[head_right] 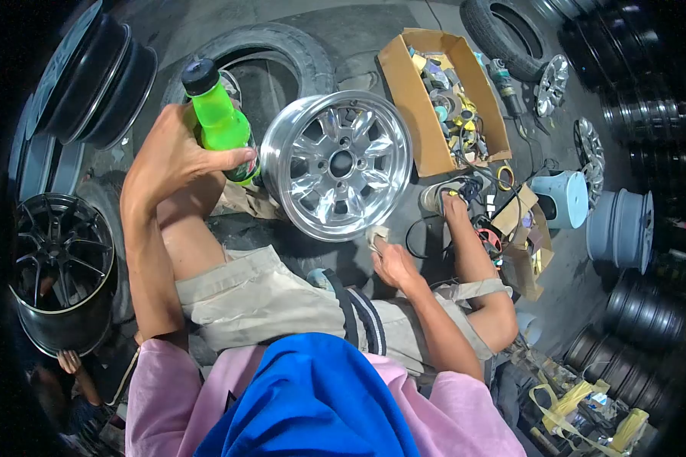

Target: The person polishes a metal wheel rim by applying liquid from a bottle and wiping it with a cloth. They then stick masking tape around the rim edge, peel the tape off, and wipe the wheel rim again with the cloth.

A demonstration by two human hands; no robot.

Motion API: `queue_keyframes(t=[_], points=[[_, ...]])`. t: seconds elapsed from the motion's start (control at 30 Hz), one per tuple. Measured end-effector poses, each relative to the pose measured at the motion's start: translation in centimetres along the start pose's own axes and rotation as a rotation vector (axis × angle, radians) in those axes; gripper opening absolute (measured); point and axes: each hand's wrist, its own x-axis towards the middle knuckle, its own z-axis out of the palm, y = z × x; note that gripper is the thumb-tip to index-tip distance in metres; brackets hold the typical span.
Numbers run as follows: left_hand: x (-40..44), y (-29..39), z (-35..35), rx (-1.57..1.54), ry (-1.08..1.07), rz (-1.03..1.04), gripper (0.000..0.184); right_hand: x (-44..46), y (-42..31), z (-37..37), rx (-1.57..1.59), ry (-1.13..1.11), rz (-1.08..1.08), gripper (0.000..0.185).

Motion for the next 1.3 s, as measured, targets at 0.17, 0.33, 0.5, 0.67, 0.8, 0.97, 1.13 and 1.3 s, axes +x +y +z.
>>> queue_keyframes(t=[0.17,0.33,0.5,0.67,0.8,0.97,1.13,1.3], points=[[0.2,0.6,0.2,-0.051,-0.034,-0.007,0.05,8.2,-2.1,-6.0,-0.106,0.218,-0.146,0.037],[0.2,1.0,0.1,-0.045,-0.037,-0.007,0.049,18.1,-2.9,-10.2,-0.301,0.382,-0.331,0.053],[-0.2,0.6,-0.3,-0.056,-0.012,-0.035,0.048,18.3,-3.6,-10.5,-0.495,0.258,-0.355,0.057],[-0.4,0.5,-0.2,-0.126,-0.046,-0.044,0.049,19.1,-4.0,-9.9,-0.452,0.316,-0.303,0.045],[-0.7,0.3,-0.1,-0.112,0.013,0.006,0.048,18.0,-5.7,-9.3,-0.39,0.326,-0.295,0.04],[-0.5,0.4,0.0,-0.105,-0.071,-0.044,0.049,18.7,-3.2,-8.9,-0.416,0.529,-0.399,0.044],[-0.3,1.1,0.3,-0.111,-0.016,0.009,0.05,24.3,-7.9,-10.1,1.008,-0.094,0.23,0.036],[0.1,1.0,0.1,-0.096,-0.086,-0.022,0.049,23.7,-7.2,-10.9,1.616,-0.177,0.382,0.034]])
